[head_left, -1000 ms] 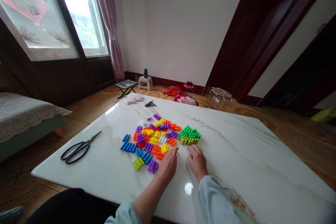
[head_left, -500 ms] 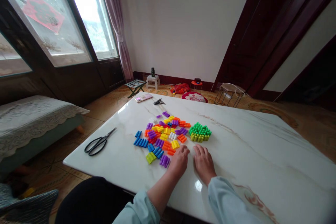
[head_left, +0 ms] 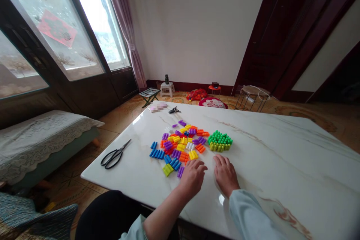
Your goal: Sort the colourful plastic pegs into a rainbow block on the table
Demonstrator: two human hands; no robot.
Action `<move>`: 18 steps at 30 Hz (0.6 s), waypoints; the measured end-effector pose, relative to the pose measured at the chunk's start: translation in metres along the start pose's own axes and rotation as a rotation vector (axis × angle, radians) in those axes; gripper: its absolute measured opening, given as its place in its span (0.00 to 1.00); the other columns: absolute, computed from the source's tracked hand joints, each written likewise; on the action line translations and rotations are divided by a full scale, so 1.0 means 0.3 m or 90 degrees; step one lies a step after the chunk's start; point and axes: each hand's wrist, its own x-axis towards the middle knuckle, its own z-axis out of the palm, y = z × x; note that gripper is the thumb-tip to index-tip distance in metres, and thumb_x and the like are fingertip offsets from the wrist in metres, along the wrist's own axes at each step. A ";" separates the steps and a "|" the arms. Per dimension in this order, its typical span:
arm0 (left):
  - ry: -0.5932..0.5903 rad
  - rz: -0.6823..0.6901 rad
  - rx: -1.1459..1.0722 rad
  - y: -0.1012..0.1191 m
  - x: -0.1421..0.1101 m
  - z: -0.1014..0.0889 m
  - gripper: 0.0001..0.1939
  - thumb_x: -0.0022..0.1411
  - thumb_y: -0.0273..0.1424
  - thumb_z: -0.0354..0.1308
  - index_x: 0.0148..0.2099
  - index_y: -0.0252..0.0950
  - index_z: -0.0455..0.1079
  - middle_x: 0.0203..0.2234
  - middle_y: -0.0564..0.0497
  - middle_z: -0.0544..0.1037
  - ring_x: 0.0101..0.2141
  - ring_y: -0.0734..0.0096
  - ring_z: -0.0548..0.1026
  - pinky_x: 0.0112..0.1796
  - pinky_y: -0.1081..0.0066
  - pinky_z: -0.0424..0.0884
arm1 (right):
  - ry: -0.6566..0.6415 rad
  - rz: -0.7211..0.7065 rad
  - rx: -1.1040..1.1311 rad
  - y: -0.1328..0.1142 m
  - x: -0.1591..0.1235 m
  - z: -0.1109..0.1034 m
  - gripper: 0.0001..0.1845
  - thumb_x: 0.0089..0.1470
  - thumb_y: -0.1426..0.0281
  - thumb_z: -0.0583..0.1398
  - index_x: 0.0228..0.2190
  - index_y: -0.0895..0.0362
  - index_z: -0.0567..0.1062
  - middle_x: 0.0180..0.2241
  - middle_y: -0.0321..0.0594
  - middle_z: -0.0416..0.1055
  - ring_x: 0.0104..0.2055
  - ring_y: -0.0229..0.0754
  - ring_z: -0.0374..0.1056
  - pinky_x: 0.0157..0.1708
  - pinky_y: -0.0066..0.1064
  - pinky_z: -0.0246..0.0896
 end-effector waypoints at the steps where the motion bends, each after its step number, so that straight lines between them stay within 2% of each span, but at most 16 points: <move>1: 0.023 -0.012 0.033 -0.004 -0.028 -0.020 0.14 0.61 0.26 0.50 0.46 0.40 0.72 0.44 0.45 0.74 0.46 0.60 0.70 0.50 0.56 0.64 | 0.003 -0.001 0.000 0.000 0.000 -0.001 0.19 0.56 0.76 0.52 0.49 0.59 0.70 0.52 0.47 0.65 0.51 0.48 0.59 0.48 0.37 0.56; 4: 0.077 -0.089 0.140 -0.037 -0.106 -0.060 0.15 0.58 0.30 0.56 0.48 0.42 0.70 0.48 0.46 0.73 0.51 0.54 0.66 0.56 0.48 0.55 | 0.007 -0.005 0.002 -0.002 0.000 -0.003 0.19 0.56 0.76 0.52 0.49 0.59 0.70 0.52 0.46 0.65 0.51 0.48 0.58 0.48 0.37 0.56; 6: 0.086 -0.130 0.194 -0.068 -0.138 -0.065 0.21 0.55 0.33 0.59 0.52 0.43 0.68 0.53 0.45 0.69 0.56 0.50 0.62 0.58 0.44 0.48 | 0.006 -0.004 0.003 -0.004 -0.001 -0.005 0.19 0.56 0.76 0.52 0.49 0.59 0.69 0.52 0.46 0.65 0.51 0.48 0.58 0.48 0.36 0.56; 8: 0.078 -0.143 0.225 -0.095 -0.147 -0.059 0.26 0.54 0.35 0.60 0.56 0.43 0.65 0.58 0.43 0.65 0.58 0.48 0.59 0.59 0.43 0.46 | 0.004 -0.004 0.005 -0.006 -0.002 -0.008 0.19 0.56 0.76 0.52 0.49 0.59 0.70 0.52 0.46 0.65 0.51 0.48 0.58 0.48 0.36 0.55; 11: 0.075 -0.133 0.240 -0.121 -0.126 -0.043 0.27 0.55 0.37 0.59 0.58 0.42 0.63 0.59 0.42 0.63 0.58 0.49 0.59 0.58 0.46 0.51 | 0.005 -0.001 0.006 -0.007 -0.003 -0.010 0.19 0.56 0.76 0.52 0.49 0.58 0.70 0.52 0.46 0.65 0.51 0.47 0.59 0.48 0.36 0.55; 14: 0.099 -0.134 0.230 -0.134 -0.084 -0.033 0.23 0.59 0.39 0.56 0.56 0.41 0.65 0.55 0.43 0.67 0.55 0.52 0.63 0.55 0.52 0.58 | 0.004 0.000 0.008 -0.007 -0.003 -0.010 0.19 0.56 0.76 0.52 0.49 0.58 0.70 0.53 0.46 0.65 0.51 0.48 0.59 0.48 0.36 0.55; 18: 0.140 -0.190 0.233 -0.158 -0.006 -0.041 0.21 0.63 0.41 0.51 0.55 0.40 0.66 0.53 0.43 0.68 0.53 0.54 0.64 0.53 0.56 0.60 | 0.006 0.003 0.015 -0.006 -0.003 -0.008 0.19 0.56 0.76 0.52 0.49 0.57 0.70 0.52 0.46 0.66 0.51 0.48 0.59 0.48 0.36 0.55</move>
